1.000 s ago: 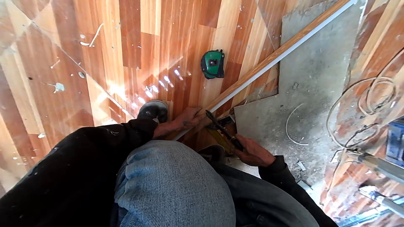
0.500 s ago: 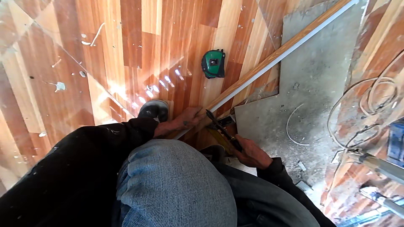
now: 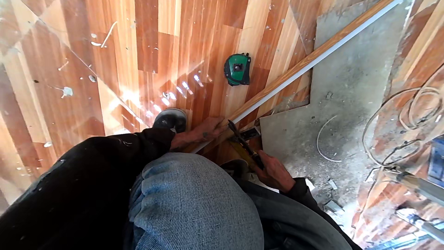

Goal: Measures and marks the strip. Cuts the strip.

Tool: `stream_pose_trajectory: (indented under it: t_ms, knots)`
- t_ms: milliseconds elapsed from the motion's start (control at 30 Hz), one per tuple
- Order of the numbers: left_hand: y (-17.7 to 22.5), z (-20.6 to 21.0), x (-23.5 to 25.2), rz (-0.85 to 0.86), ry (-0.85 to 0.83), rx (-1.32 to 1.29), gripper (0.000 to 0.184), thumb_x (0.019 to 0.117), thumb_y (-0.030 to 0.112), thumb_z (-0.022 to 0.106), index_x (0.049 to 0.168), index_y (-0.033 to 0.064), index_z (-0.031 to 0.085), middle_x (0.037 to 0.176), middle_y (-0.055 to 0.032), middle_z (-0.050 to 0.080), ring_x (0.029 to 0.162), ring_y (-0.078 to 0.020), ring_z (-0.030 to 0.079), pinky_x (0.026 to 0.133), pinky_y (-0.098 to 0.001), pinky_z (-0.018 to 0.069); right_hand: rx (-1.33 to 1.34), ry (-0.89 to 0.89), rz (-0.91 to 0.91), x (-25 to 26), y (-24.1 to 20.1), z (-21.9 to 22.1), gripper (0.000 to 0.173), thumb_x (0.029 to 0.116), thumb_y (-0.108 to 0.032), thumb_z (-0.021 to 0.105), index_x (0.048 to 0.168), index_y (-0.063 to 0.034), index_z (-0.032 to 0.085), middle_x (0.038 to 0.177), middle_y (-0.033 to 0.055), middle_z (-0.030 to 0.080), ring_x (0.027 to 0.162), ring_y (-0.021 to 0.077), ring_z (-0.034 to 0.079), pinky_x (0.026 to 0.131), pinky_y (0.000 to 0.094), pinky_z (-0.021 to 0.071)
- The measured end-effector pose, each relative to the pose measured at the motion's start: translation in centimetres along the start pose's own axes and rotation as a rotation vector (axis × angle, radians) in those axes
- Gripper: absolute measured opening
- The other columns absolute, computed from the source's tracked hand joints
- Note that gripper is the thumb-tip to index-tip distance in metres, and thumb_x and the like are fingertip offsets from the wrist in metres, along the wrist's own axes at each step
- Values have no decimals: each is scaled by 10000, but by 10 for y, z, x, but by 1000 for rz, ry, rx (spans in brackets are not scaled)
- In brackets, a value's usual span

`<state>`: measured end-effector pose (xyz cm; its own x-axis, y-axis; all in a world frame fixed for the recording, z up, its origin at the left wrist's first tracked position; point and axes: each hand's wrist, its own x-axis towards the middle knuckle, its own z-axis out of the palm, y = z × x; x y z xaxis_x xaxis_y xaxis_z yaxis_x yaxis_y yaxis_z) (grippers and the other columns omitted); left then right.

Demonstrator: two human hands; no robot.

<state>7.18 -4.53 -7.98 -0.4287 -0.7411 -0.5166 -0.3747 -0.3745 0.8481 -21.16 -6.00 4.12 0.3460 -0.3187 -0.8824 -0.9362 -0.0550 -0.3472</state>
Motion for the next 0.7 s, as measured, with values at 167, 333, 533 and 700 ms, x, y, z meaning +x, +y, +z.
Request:
stream_pose_trajectory:
  t_ms: [167,333,533,700]
  knots:
    - [1,-2,-1,13,-11,18,254,1062,230,554,1016,-10,623,728,-90,561,627,-172,542,596,-336,460,43,-34,-23,5,-1,-7,457,1020,-391,543,1260,-2,561,980,173,676,920,338,687,822,529,550]
    - [-1,-2,1,12,-24,26,251,1063,232,550,1052,-7,625,750,-99,574,648,-185,559,614,-350,477,23,-22,15,4,-3,-9,447,1014,-375,548,1267,-8,572,1073,183,667,982,343,676,823,553,538]
    - [3,-4,-1,10,-25,6,256,1063,232,551,1051,-12,628,737,-86,563,628,-161,540,595,-322,460,7,30,19,3,-5,-4,438,1013,-380,543,1228,-2,595,1043,181,674,950,351,683,788,554,540]
    - [-5,0,-1,82,26,14,262,1061,253,553,996,12,632,700,-59,552,590,-127,519,557,-283,431,16,20,20,5,-6,-5,444,1018,-398,528,1216,-6,588,1005,169,672,931,338,683,787,536,545]
